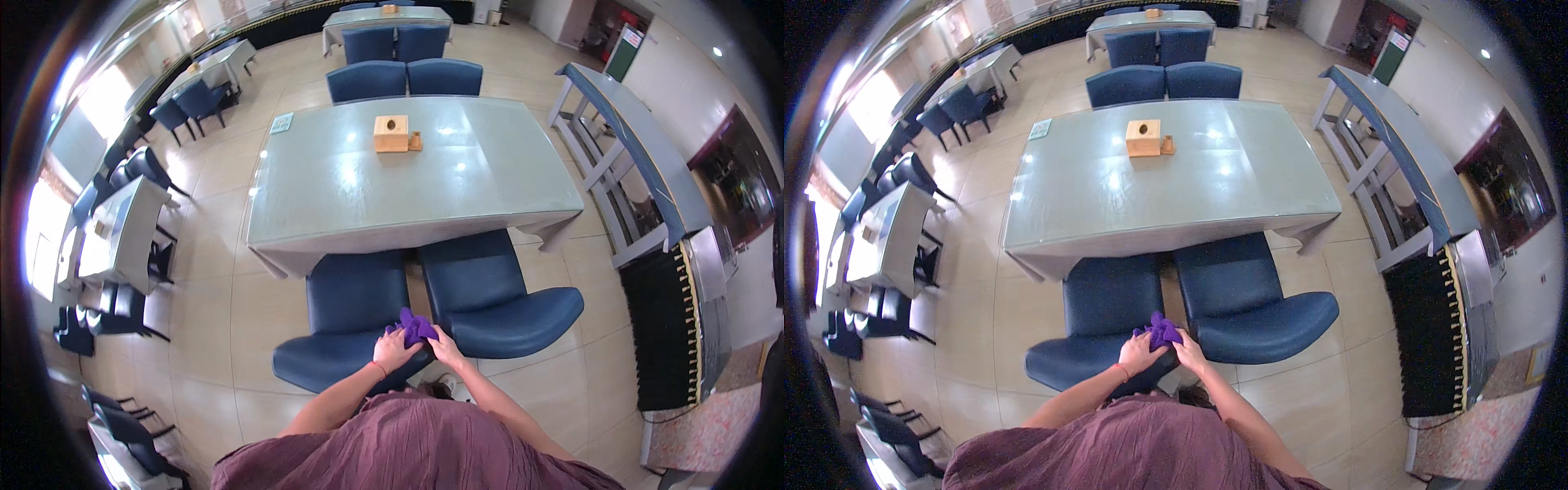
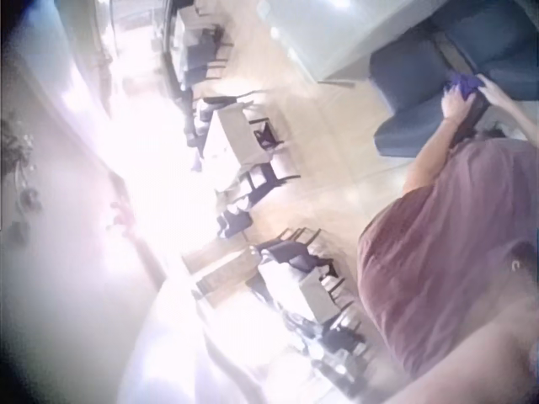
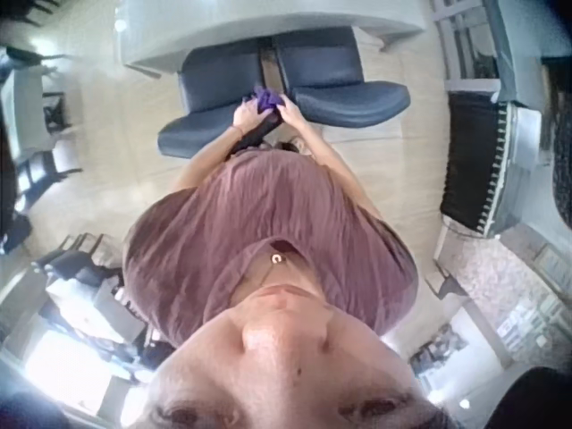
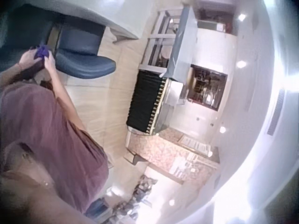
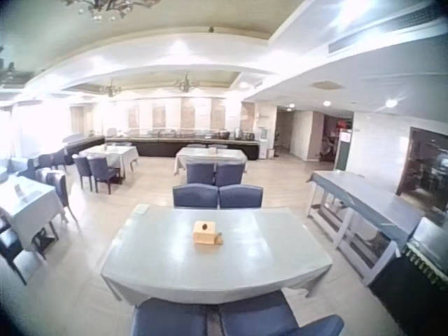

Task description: The person wipes the seats and backs of several blue chairs using a purple cloth. The person moves from one chair to the next, wiping each surface thoroughly.

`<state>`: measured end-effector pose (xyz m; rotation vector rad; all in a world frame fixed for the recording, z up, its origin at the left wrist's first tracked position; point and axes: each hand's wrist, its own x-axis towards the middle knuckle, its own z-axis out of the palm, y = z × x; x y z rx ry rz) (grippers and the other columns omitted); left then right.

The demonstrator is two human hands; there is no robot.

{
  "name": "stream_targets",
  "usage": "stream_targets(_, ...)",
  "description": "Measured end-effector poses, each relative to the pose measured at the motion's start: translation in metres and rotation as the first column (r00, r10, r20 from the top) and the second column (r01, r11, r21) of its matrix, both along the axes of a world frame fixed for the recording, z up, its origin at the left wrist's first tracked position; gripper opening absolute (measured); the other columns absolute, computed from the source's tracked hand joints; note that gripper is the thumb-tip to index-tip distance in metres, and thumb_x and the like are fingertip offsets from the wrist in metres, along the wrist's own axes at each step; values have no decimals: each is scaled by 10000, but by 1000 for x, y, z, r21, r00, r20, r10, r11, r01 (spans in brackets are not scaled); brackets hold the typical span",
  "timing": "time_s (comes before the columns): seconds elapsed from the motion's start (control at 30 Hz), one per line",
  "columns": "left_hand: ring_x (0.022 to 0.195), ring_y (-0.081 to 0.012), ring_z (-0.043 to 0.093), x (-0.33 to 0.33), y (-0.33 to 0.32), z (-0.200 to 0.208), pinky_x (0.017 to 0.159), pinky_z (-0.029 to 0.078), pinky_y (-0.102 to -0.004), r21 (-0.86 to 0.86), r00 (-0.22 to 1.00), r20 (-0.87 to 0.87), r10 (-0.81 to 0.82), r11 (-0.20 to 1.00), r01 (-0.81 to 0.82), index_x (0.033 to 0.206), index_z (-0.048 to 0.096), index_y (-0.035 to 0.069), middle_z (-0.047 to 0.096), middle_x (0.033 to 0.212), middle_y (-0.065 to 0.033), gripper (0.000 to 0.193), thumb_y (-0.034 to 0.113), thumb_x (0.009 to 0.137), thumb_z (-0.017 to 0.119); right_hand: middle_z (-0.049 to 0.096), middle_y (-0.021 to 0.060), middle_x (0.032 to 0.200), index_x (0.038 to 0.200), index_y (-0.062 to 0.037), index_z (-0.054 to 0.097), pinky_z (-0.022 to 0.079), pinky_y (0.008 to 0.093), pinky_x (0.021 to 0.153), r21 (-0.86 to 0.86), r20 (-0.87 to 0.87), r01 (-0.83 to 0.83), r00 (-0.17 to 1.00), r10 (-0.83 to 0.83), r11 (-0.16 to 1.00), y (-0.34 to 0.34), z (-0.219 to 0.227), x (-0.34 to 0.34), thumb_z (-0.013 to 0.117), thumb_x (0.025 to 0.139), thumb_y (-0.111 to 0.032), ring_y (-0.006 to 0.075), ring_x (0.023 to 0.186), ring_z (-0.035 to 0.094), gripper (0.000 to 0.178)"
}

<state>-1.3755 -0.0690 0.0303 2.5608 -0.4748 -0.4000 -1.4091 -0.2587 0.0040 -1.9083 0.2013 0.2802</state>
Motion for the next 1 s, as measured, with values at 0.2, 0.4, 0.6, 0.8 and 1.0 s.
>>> stream_targets(0.2,1019,-372,681,-19,-18,11,898,537,-479,4,1000,0,-2,1000,2,1194,654,52,703,1143,-148,607,571,879,644,647,264,1210,1344,-95,496,500,521,927,-138,50,-55,997,62,989,-19,13,-25,568,969,-216,485,1106,612,401)
stream_targets(0.4,967,-380,685,-34,-39,13,867,552,-472,-74,997,80,12,997,-6,1094,667,46,708,1083,-164,430,414,872,664,664,285,1136,1373,-99,446,504,589,855,-317,4,-108,993,115,942,-25,41,-46,559,972,-242,506,997,641,440)
stream_targets(0.6,1116,-368,642,-32,-52,17,981,493,-461,22,999,5,33,999,-33,1196,666,54,682,1229,-138,505,446,878,659,672,297,1092,1388,-121,426,489,600,852,-301,-30,-90,996,85,949,-31,38,-47,518,1003,-297,517,997,634,433)
stream_targets(0.8,1135,-393,632,-17,-59,9,994,496,-451,-44,994,112,18,999,-13,1240,638,-6,663,1256,-208,499,394,943,602,674,307,1048,1347,-53,501,497,576,851,-136,46,-13,999,19,991,-45,27,-41,500,1018,-337,517,994,627,435)
stream_targets(1.0,1060,-379,685,-11,-42,34,869,551,-416,-413,977,173,124,910,-43,1097,683,53,721,1010,-175,373,-82,751,648,684,280,1027,1174,20,640,512,489,848,-146,98,83,993,-69,986,-104,97,-69,583,972,-227,455,980,660,325)
